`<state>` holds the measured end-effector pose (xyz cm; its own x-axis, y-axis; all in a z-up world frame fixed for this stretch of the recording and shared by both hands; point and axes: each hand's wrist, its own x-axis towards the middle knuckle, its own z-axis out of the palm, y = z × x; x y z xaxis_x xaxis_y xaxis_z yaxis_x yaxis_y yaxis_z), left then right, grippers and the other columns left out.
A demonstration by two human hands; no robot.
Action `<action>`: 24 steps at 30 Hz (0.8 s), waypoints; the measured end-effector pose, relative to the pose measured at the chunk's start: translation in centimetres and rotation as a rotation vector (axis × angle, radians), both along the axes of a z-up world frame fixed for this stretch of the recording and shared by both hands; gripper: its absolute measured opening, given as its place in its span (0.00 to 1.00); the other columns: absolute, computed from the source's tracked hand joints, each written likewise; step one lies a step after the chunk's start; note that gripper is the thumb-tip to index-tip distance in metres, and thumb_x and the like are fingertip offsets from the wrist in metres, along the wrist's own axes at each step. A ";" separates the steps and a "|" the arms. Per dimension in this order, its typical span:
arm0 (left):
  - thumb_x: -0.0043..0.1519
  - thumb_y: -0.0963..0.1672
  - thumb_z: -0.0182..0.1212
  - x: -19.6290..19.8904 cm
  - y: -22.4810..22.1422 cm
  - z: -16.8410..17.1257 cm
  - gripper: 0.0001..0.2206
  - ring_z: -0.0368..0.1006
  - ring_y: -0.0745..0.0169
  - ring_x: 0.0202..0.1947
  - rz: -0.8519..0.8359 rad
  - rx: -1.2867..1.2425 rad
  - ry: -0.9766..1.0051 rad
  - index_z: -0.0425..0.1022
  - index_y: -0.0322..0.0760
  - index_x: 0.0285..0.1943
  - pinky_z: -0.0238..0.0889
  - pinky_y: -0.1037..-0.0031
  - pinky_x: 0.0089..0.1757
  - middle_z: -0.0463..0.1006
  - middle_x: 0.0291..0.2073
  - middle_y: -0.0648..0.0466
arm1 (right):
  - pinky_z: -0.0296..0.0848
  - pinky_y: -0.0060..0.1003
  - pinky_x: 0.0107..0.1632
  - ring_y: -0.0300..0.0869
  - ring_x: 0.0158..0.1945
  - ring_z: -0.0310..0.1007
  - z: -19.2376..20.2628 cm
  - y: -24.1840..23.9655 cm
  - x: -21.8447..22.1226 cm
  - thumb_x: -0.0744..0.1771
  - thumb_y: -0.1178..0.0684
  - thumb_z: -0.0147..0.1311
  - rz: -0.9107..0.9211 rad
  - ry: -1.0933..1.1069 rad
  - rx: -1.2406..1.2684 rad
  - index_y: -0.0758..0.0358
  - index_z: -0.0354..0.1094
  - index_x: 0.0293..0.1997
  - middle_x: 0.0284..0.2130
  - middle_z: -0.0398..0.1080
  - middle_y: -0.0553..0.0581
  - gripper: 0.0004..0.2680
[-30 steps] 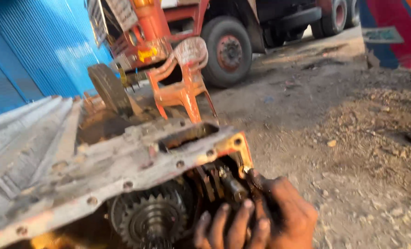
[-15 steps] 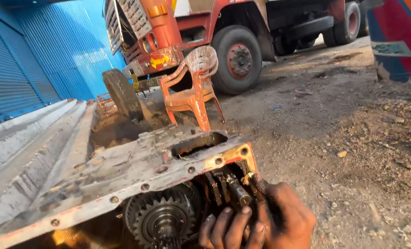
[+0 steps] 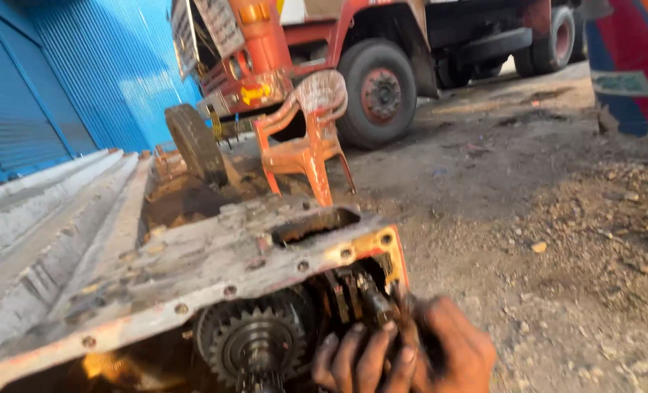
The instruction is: The recorder is shown working on a truck gearbox housing, using a small tool to adjust or clean internal components near the gears.
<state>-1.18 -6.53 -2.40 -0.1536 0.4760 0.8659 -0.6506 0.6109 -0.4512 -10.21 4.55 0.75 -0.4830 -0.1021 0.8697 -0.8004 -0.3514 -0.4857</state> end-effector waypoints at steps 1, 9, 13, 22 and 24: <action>0.69 0.49 0.56 -0.7 0.4 0.4 0.17 0.75 0.58 0.49 -0.058 -0.046 0.071 0.64 0.57 0.67 0.62 0.54 0.51 0.80 0.49 0.65 | 0.70 0.30 0.29 0.41 0.24 0.75 1.0 0.4 0.3 0.60 0.62 0.59 0.007 0.051 -0.034 0.65 0.74 0.41 0.24 0.69 0.56 0.08; 0.68 0.50 0.60 -0.6 2.5 0.8 0.09 0.75 0.58 0.50 -0.157 0.137 0.064 0.71 0.57 0.56 0.54 0.51 0.55 0.82 0.49 0.65 | 0.73 0.30 0.31 0.38 0.26 0.76 -2.8 1.1 0.0 0.62 0.61 0.60 -0.030 0.016 0.042 0.61 0.76 0.49 0.26 0.72 0.56 0.11; 0.64 0.50 0.55 -0.2 2.9 0.2 0.11 0.75 0.58 0.52 -0.140 0.206 0.016 0.72 0.57 0.55 0.53 0.49 0.54 0.83 0.52 0.65 | 0.71 0.31 0.26 0.36 0.17 0.72 -3.4 1.4 -0.6 0.61 0.60 0.62 -0.064 -0.122 0.195 0.55 0.80 0.49 0.17 0.70 0.56 0.13; 0.73 0.53 0.56 1.1 1.3 1.0 0.16 0.71 0.56 0.57 0.097 -0.070 -0.135 0.65 0.55 0.67 0.56 0.53 0.52 0.78 0.60 0.64 | 0.77 0.28 0.41 0.38 0.35 0.83 0.4 1.4 -0.2 0.65 0.65 0.56 0.025 -0.057 -0.104 0.69 0.76 0.45 0.34 0.79 0.57 0.07; 0.71 0.54 0.55 1.0 1.2 0.4 0.18 0.70 0.57 0.58 0.108 0.035 -0.199 0.63 0.58 0.68 0.57 0.53 0.52 0.77 0.61 0.66 | 0.77 0.30 0.41 0.39 0.35 0.83 1.4 1.0 -0.7 0.64 0.64 0.57 0.010 -0.032 -0.075 0.69 0.76 0.45 0.33 0.79 0.59 0.07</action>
<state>-0.14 -5.35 -1.98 -0.3719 0.4180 0.8288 -0.6134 0.5595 -0.5574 -10.95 5.58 2.14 -0.5096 -0.0418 0.8594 -0.7813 -0.3959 -0.4826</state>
